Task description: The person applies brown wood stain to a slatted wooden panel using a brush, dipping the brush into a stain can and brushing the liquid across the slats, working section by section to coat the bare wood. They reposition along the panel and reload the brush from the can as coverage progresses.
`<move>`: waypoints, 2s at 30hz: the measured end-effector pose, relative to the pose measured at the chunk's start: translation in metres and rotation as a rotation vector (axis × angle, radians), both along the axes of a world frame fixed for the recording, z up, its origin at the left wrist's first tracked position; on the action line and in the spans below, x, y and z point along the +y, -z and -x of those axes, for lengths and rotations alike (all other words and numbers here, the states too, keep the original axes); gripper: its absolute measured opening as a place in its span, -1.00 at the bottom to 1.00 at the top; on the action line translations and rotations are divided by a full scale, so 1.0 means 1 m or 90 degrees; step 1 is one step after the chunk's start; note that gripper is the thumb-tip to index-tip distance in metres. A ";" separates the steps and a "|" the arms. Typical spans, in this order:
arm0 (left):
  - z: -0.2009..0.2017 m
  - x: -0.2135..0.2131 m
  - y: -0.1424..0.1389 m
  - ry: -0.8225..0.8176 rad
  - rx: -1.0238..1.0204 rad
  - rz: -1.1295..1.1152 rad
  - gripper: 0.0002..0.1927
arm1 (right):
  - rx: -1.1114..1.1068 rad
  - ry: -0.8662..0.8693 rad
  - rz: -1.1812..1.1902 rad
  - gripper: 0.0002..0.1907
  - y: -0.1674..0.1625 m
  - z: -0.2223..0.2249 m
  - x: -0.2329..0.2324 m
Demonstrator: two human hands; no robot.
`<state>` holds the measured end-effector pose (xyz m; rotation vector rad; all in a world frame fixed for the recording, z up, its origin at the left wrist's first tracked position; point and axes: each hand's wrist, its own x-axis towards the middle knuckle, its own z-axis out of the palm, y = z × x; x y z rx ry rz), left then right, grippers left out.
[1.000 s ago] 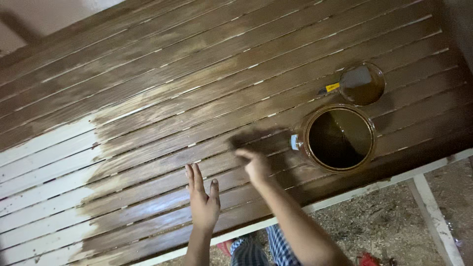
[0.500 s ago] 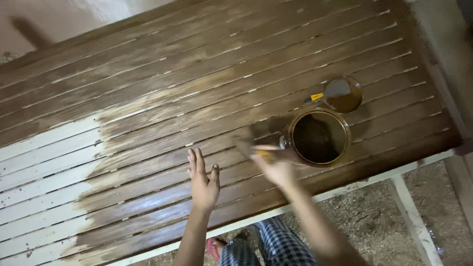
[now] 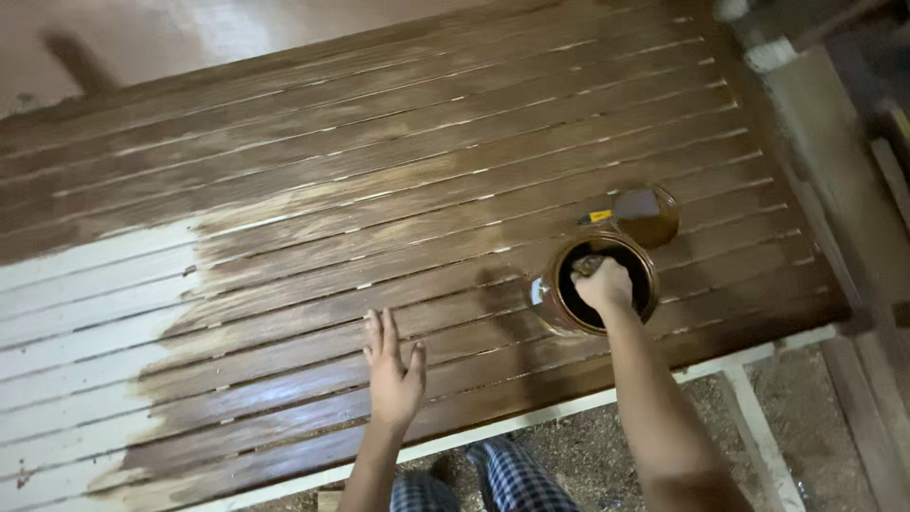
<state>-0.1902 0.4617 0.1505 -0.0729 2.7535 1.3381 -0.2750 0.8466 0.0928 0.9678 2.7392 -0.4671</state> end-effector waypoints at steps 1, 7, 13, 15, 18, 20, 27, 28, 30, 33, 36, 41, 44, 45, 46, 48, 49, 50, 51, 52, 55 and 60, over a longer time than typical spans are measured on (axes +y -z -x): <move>-0.004 -0.007 0.002 -0.015 -0.004 0.001 -0.17 | 0.013 -0.025 0.001 -0.46 -0.001 0.001 -0.001; -0.010 -0.048 0.018 -0.091 -0.061 0.008 -0.12 | 0.020 0.112 0.018 -0.35 -0.031 -0.025 0.005; 0.015 -0.091 0.032 -0.104 -0.077 -0.005 -0.16 | 0.435 0.308 0.315 -0.64 -0.077 -0.055 -0.029; 0.029 -0.100 0.036 -0.104 -0.069 -0.027 -0.17 | 0.552 0.301 0.394 -0.65 -0.084 -0.061 -0.044; 0.057 -0.121 0.038 -0.103 -0.049 -0.063 -0.15 | 0.568 0.350 0.401 -0.73 -0.087 -0.052 -0.072; 0.077 -0.141 0.038 -0.098 -0.056 -0.063 -0.14 | 0.564 0.475 0.469 -0.74 -0.080 -0.025 -0.104; 0.148 -0.264 0.088 -0.123 -0.064 0.009 -0.15 | 0.242 0.517 0.784 -0.67 0.018 0.146 -0.348; 0.159 -0.285 0.102 -0.130 -0.058 0.029 -0.14 | 0.348 0.359 0.997 -0.65 0.038 0.173 -0.394; 0.188 -0.331 0.132 -0.137 -0.052 0.070 -0.13 | 0.225 0.389 0.927 -0.66 0.071 0.223 -0.475; 0.236 -0.401 0.170 -0.150 -0.045 0.154 -0.13 | 0.295 0.356 0.981 -0.72 0.106 0.277 -0.568; 0.289 -0.455 0.191 -0.145 -0.152 0.264 -0.15 | 0.251 0.316 0.987 -0.71 0.126 0.301 -0.613; 0.335 -0.498 0.221 -0.189 -0.149 0.304 -0.27 | 0.242 0.297 0.873 -0.61 0.154 0.298 -0.522; 0.335 -0.496 0.240 -0.221 -0.086 0.347 -0.30 | 0.362 0.399 0.761 -0.69 0.158 0.284 -0.408; 0.333 -0.493 0.247 -0.234 -0.059 0.364 -0.30 | 0.400 0.437 0.705 -0.68 0.158 0.282 -0.375; 0.334 -0.492 0.253 -0.245 -0.051 0.371 -0.31 | 0.429 0.465 0.663 -0.67 0.163 0.279 -0.354; 0.330 -0.489 0.265 -0.265 -0.045 0.387 -0.32 | 0.428 0.491 0.635 -0.66 0.169 0.280 -0.336; 0.329 -0.488 0.270 -0.269 -0.045 0.373 -0.31 | 0.420 0.484 0.654 -0.65 0.175 0.283 -0.344; 0.328 -0.488 0.276 -0.275 -0.045 0.363 -0.30 | 0.399 0.470 0.694 -0.64 0.179 0.288 -0.361; 0.327 -0.489 0.280 -0.280 -0.042 0.355 -0.29 | 0.375 0.450 0.744 -0.64 0.187 0.295 -0.391; 0.326 -0.489 0.285 -0.281 -0.040 0.359 -0.29 | 0.345 0.422 0.805 -0.63 0.192 0.303 -0.426; 0.325 -0.491 0.295 -0.281 -0.033 0.367 -0.28 | 0.077 0.420 0.701 -0.69 0.203 0.332 -0.550; 0.320 -0.495 0.302 -0.268 -0.023 0.370 -0.24 | 0.198 -0.019 0.716 -0.75 0.214 0.340 -0.677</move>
